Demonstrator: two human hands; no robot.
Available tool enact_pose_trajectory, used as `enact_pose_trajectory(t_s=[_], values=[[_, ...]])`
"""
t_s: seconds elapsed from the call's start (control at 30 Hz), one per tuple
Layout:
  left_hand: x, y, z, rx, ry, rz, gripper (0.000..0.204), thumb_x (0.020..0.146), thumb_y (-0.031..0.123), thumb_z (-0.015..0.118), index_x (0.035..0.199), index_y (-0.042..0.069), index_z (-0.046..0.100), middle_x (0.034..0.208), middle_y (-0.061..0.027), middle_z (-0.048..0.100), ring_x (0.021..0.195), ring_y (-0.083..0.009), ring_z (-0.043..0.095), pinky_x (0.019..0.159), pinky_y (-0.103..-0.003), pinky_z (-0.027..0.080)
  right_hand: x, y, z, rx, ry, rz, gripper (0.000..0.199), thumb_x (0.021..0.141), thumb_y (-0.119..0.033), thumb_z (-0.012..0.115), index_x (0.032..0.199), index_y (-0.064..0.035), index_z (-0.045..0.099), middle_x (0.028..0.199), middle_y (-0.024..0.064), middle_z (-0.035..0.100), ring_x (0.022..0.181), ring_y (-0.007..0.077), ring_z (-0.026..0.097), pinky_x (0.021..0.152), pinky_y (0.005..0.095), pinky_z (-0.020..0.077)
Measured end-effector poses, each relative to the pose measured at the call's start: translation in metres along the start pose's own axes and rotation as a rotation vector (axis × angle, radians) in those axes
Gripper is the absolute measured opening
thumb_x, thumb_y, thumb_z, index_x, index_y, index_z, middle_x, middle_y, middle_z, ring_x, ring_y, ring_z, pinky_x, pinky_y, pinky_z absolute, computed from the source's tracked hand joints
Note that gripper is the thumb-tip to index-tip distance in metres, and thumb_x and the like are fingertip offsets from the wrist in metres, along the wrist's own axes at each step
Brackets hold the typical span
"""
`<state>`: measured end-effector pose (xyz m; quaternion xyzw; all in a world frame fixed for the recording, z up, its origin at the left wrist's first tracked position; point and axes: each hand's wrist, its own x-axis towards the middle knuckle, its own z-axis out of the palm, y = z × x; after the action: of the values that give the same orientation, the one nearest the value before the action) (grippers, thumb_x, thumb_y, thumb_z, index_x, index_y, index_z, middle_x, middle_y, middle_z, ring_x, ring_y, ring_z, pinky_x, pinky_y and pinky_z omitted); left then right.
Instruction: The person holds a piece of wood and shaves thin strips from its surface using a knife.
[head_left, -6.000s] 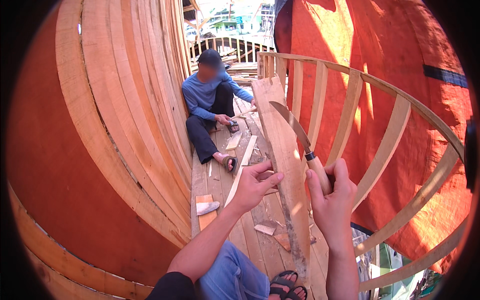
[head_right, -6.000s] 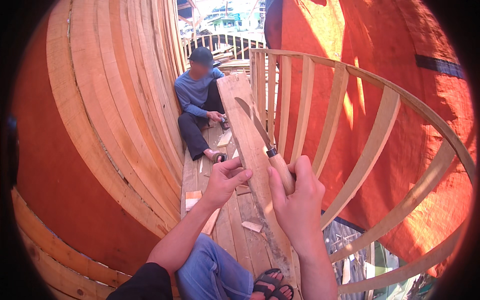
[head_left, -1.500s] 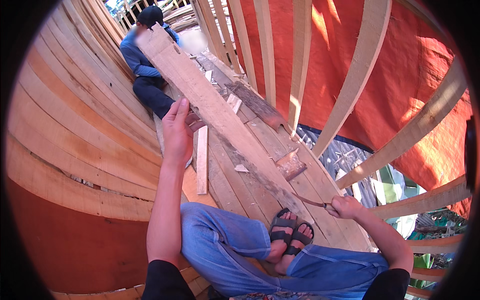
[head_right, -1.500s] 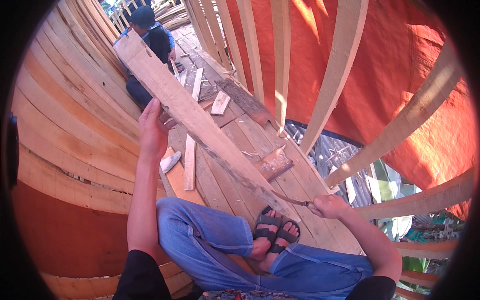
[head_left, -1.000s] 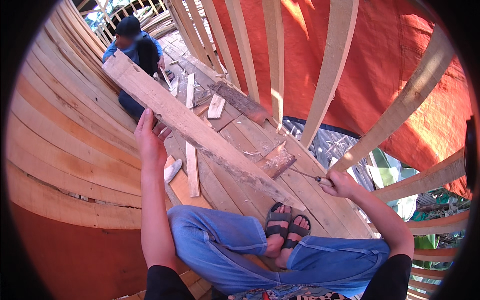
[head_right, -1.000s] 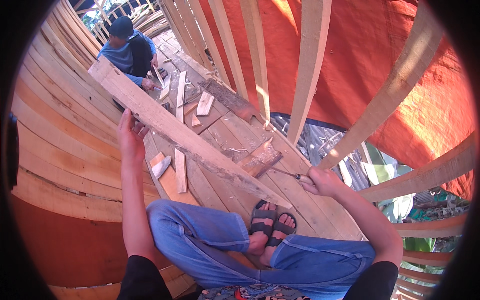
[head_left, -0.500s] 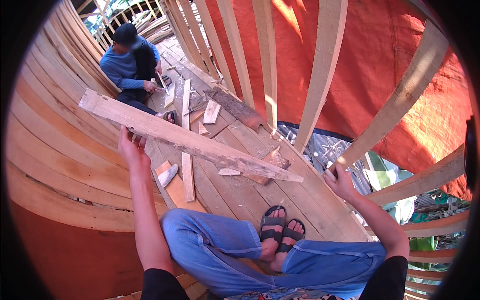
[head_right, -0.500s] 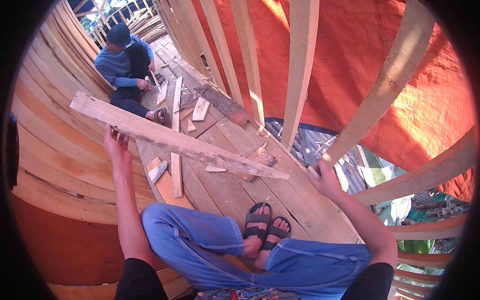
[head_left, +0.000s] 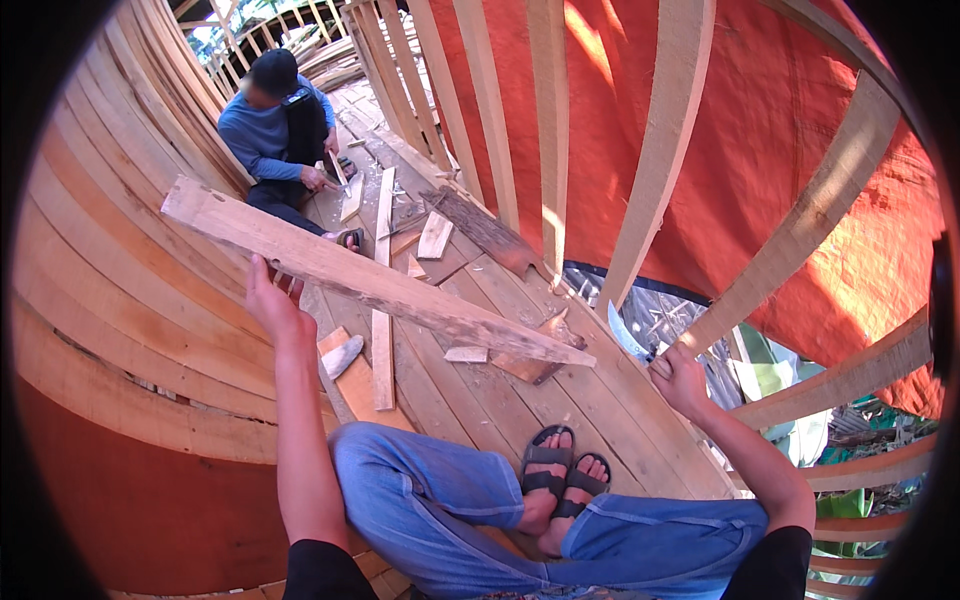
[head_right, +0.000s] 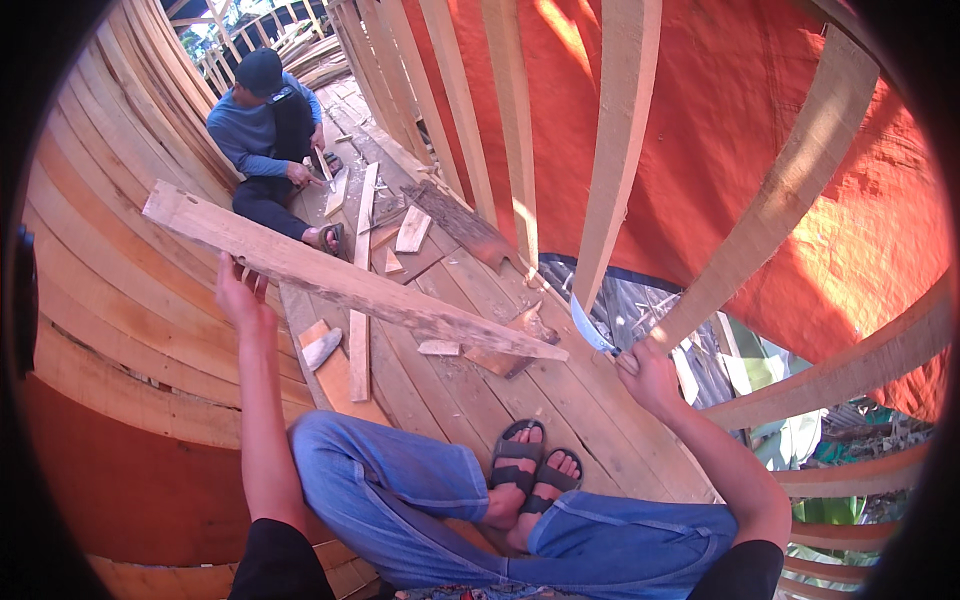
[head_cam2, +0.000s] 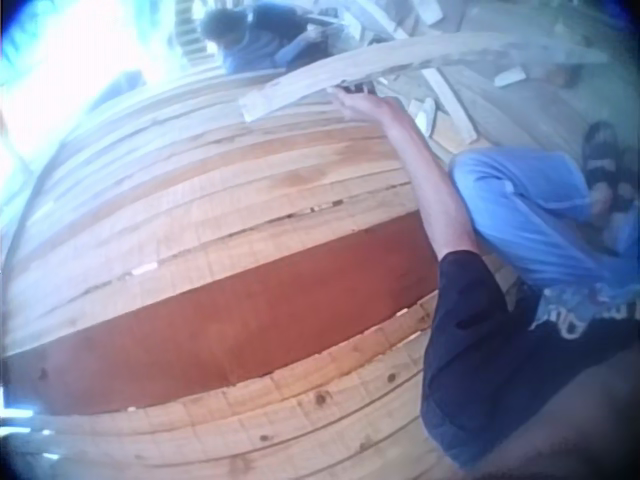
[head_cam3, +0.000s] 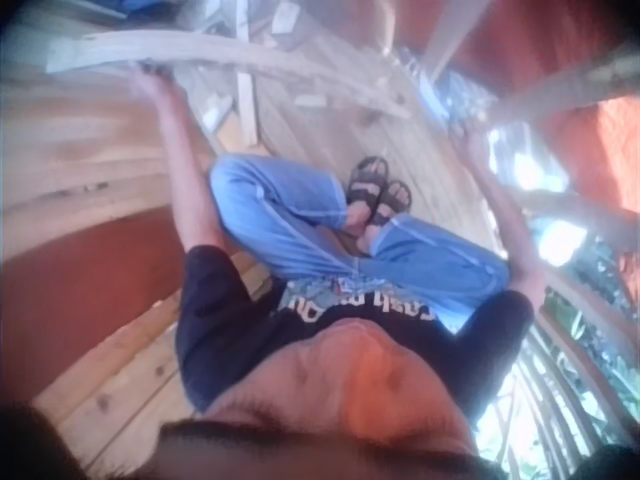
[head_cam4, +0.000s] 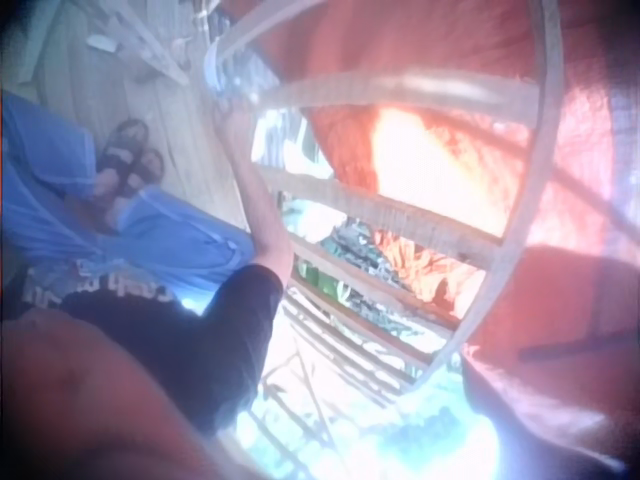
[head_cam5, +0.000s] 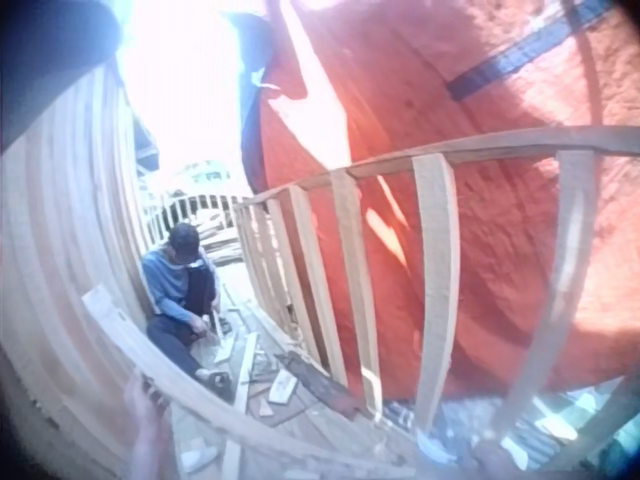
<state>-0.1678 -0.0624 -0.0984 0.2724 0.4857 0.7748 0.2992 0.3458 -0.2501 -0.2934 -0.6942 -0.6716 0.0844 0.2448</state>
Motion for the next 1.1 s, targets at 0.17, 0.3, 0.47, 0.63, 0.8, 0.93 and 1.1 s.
enact_pose_trajectory(t_s=[0.17, 0.3, 0.47, 0.63, 0.8, 0.93, 1.1], values=[[-0.002, -0.005, 0.001, 0.012, -0.014, 0.018, 0.037, 0.097, 0.037, 0.052, 0.122, 0.01, 0.059, 0.109, -0.0022, 0.06, 0.094, -0.0148, 0.058, 0.074, -0.029, 0.046, 0.003, -0.009, 0.002, 0.151, -0.074, 0.086, 0.034, 0.086, -0.029, 0.069, 0.089, 0.0021, 0.054, 0.086, 0.0225, 0.06, 0.077, 0.0418, 0.061, 0.068, 0.0466, 0.0472], [-0.003, -0.002, 0.0, 0.004, -0.011, 0.037, 0.037, 0.097, 0.036, 0.052, 0.123, 0.01, 0.059, 0.11, -0.0017, 0.06, 0.094, -0.0142, 0.058, 0.073, -0.029, 0.046, 0.012, -0.035, -0.009, 0.248, -0.149, 0.133, 0.037, 0.092, -0.034, 0.062, 0.096, 0.0017, 0.055, 0.077, 0.0224, 0.062, 0.071, 0.0368, 0.063, 0.065, 0.0443, 0.0473], [-0.005, -0.008, 0.003, -0.044, -0.027, 0.038, 0.036, 0.097, 0.036, 0.054, 0.121, 0.01, 0.06, 0.107, -0.0011, 0.062, 0.089, -0.0126, 0.058, 0.071, -0.028, 0.044, 0.016, -0.053, -0.022, 0.399, -0.025, 0.181, 0.031, 0.095, -0.031, 0.059, 0.099, -0.0002, 0.058, 0.072, 0.016, 0.062, 0.064, 0.025, 0.061, 0.06, 0.0384, 0.0465], [-0.002, -0.007, -0.001, -0.039, -0.073, 0.046, 0.04, 0.096, 0.037, 0.056, 0.125, 0.01, 0.057, 0.109, -0.0024, 0.06, 0.094, -0.0154, 0.057, 0.076, -0.029, 0.046, 0.02, -0.063, -0.031, 0.428, 0.043, 0.138, 0.027, 0.095, -0.027, 0.059, 0.096, -0.0005, 0.058, 0.066, 0.0123, 0.056, 0.059, 0.0183, 0.054, 0.057, 0.0354, 0.0428], [-0.016, 0.004, 0.007, -0.059, -0.023, 0.06, 0.037, 0.096, 0.036, 0.056, 0.121, 0.01, 0.062, 0.103, 0.0, 0.063, 0.088, -0.0124, 0.058, 0.071, -0.028, 0.043, 0.023, -0.068, -0.037, 0.451, 0.069, 0.105, 0.024, 0.097, -0.024, 0.056, 0.091, -0.0007, 0.053, 0.064, 0.0114, 0.053, 0.057, 0.0176, 0.05, 0.055, 0.0358, 0.0404], [-0.019, 0.008, 0.007, -0.073, -0.027, 0.12, 0.038, 0.096, 0.036, 0.056, 0.122, 0.008, 0.062, 0.106, -0.0011, 0.064, 0.089, -0.0135, 0.059, 0.07, -0.028, 0.044, 0.023, -0.068, -0.037, 0.477, 0.056, 0.107, 0.024, 0.098, -0.023, 0.055, 0.088, -0.0003, 0.05, 0.062, 0.0104, 0.049, 0.056, 0.0169, 0.047, 0.054, 0.0357, 0.0392], [-0.029, 0.013, 0.012, -0.077, 0.002, 0.145, 0.039, 0.097, 0.035, 0.056, 0.121, 0.007, 0.062, 0.106, -0.0009, 0.065, 0.091, -0.0137, 0.061, 0.067, -0.027, 0.044, 0.021, -0.06, -0.036, 0.522, 0.0, 0.13, 0.025, 0.098, -0.022, 0.054, 0.087, -0.0008, 0.049, 0.06, 0.0066, 0.047, 0.056, 0.0134, 0.047, 0.052, 0.033, 0.0379]])
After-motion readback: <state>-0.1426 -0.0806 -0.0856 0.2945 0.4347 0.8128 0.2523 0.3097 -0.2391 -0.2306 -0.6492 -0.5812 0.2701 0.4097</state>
